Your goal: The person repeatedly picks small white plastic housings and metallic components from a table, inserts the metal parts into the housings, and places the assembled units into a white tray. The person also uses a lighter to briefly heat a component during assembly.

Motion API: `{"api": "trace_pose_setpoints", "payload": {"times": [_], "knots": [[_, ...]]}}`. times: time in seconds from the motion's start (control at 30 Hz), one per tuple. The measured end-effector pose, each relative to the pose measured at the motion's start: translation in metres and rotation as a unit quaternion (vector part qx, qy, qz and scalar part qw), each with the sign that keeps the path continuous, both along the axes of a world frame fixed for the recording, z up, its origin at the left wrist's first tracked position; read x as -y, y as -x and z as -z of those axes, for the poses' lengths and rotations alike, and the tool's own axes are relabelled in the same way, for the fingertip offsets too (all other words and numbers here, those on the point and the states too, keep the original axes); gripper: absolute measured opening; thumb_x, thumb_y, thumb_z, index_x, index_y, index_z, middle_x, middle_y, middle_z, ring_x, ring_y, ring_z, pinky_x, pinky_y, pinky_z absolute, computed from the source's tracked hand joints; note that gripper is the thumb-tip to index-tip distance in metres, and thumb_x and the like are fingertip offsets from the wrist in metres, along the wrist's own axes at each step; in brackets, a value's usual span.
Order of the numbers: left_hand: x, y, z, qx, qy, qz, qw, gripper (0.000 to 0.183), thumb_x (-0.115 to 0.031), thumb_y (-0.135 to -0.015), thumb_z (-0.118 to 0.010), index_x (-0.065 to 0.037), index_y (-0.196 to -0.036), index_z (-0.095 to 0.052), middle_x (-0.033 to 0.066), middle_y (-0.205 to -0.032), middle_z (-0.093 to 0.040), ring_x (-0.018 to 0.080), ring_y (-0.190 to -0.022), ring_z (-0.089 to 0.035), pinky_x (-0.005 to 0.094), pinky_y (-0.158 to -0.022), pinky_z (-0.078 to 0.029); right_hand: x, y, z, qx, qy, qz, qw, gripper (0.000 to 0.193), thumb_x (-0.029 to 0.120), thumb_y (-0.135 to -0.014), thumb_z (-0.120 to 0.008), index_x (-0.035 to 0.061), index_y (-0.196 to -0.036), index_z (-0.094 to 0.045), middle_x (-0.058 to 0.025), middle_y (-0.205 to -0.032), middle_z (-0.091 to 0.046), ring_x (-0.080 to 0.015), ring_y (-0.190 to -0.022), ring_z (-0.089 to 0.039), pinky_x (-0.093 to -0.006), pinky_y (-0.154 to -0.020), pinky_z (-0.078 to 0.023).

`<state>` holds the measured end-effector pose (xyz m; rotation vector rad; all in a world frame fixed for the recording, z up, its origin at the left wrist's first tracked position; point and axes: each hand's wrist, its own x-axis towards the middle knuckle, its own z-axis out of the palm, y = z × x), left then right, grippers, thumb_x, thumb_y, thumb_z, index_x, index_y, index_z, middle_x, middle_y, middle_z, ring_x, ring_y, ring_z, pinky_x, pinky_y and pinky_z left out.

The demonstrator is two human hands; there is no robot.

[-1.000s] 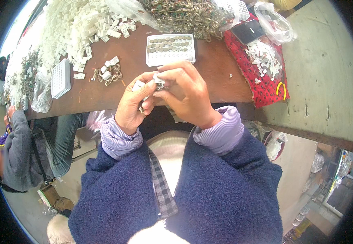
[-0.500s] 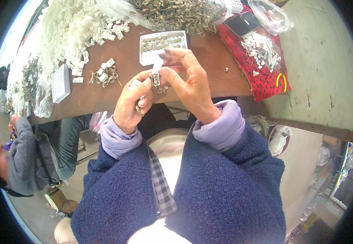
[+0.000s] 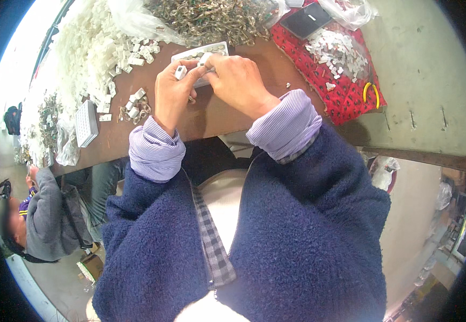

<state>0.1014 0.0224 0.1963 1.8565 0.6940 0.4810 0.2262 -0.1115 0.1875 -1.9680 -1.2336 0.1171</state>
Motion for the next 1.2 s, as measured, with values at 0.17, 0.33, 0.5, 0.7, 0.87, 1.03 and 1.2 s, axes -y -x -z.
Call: {"api": "trace_pose_setpoints", "payload": {"times": [0.17, 0.33, 0.5, 0.7, 0.87, 1.03, 1.2], "knots": [[-0.025, -0.005, 0.002, 0.006, 0.141, 0.03, 0.989, 0.025, -0.015, -0.098, -0.082, 0.005, -0.114, -0.077, 0.0065, -0.086, -0.077, 0.0069, -0.054, -0.062, 0.0255, -0.046, -0.051, -0.002, -0.012, 0.011, -0.018, 0.035, 0.002, 0.999, 0.024, 0.023, -0.097, -0.075, 0.007, -0.113, -0.083, -0.0227, -0.097, -0.079, -0.0399, -0.091, -0.077, -0.0468, -0.082, -0.059], [-0.03, 0.001, -0.004, 0.057, 0.195, -0.017, 0.979, 0.028, -0.013, -0.1, -0.08, 0.005, -0.12, -0.072, 0.0088, -0.095, -0.079, 0.0064, -0.057, -0.062, 0.0246, -0.044, -0.05, 0.0, -0.014, 0.018, -0.077, 0.005, 0.018, 0.997, 0.023, 0.02, -0.1, -0.074, 0.0035, -0.113, -0.083, -0.0196, -0.104, -0.081, -0.0344, -0.092, -0.079, -0.0424, -0.083, -0.06], [-0.007, 0.006, -0.006, 0.099, 0.199, -0.028, 0.975, 0.026, -0.017, -0.103, -0.079, -0.002, -0.124, -0.072, 0.005, -0.095, -0.077, 0.0039, -0.06, -0.06, 0.0207, -0.047, -0.049, -0.004, -0.012, 0.023, -0.101, -0.023, 0.038, 0.994, 0.021, 0.017, -0.102, -0.074, 0.0007, -0.113, -0.081, -0.015, -0.097, -0.082, -0.0222, -0.09, -0.08, -0.0361, -0.08, -0.059], [0.031, 0.046, -0.031, 0.015, 0.135, 0.048, 0.99, 0.021, -0.012, -0.1, -0.081, -0.002, -0.118, -0.077, 0.0072, -0.102, -0.077, 0.0067, -0.056, -0.062, 0.0241, -0.046, -0.047, 0.019, -0.025, 0.016, -0.294, -0.2, 0.025, 0.934, 0.008, 0.004, -0.102, -0.076, -0.0002, -0.109, -0.076, -0.0024, -0.096, -0.079, -0.0082, -0.089, -0.073, -0.0245, -0.077, -0.057], [0.074, 0.077, -0.037, -0.107, 0.084, 0.143, 0.98, 0.034, -0.009, -0.097, -0.082, -0.006, -0.13, -0.077, 0.004, -0.104, -0.078, 0.0062, -0.057, -0.062, 0.0239, -0.049, -0.052, 0.046, 0.003, 0.002, -0.185, -0.203, 0.024, 0.961, 0.009, -0.001, -0.097, -0.079, 0.0002, -0.098, -0.071, -0.0026, -0.093, -0.076, -0.0085, -0.087, -0.071, -0.0263, -0.075, -0.057], [0.063, 0.076, -0.039, 0.119, 0.119, -0.025, 0.985, 0.023, -0.01, -0.1, -0.081, -0.002, -0.121, -0.075, 0.0051, -0.103, -0.08, 0.0035, -0.058, -0.061, 0.0215, -0.049, -0.048, 0.049, 0.045, -0.019, 0.037, -0.18, -0.046, 0.982, 0.008, 0.005, -0.09, -0.077, 0.0054, -0.095, -0.07, -0.0118, -0.095, -0.069, -0.0376, -0.086, -0.067, -0.045, -0.077, -0.054], [0.058, 0.087, -0.035, 0.135, 0.118, -0.017, 0.984, 0.016, -0.007, -0.104, -0.076, -0.002, -0.119, -0.079, 0.0049, -0.103, -0.081, 0.0027, -0.06, -0.061, 0.0195, -0.051, -0.047, 0.045, 0.06, -0.032, 0.046, -0.181, -0.101, 0.977, 0.011, -0.004, -0.089, -0.077, -0.0007, -0.099, -0.071, -0.0136, -0.092, -0.068, -0.0323, -0.084, -0.068, -0.0397, -0.076, -0.054]]}}
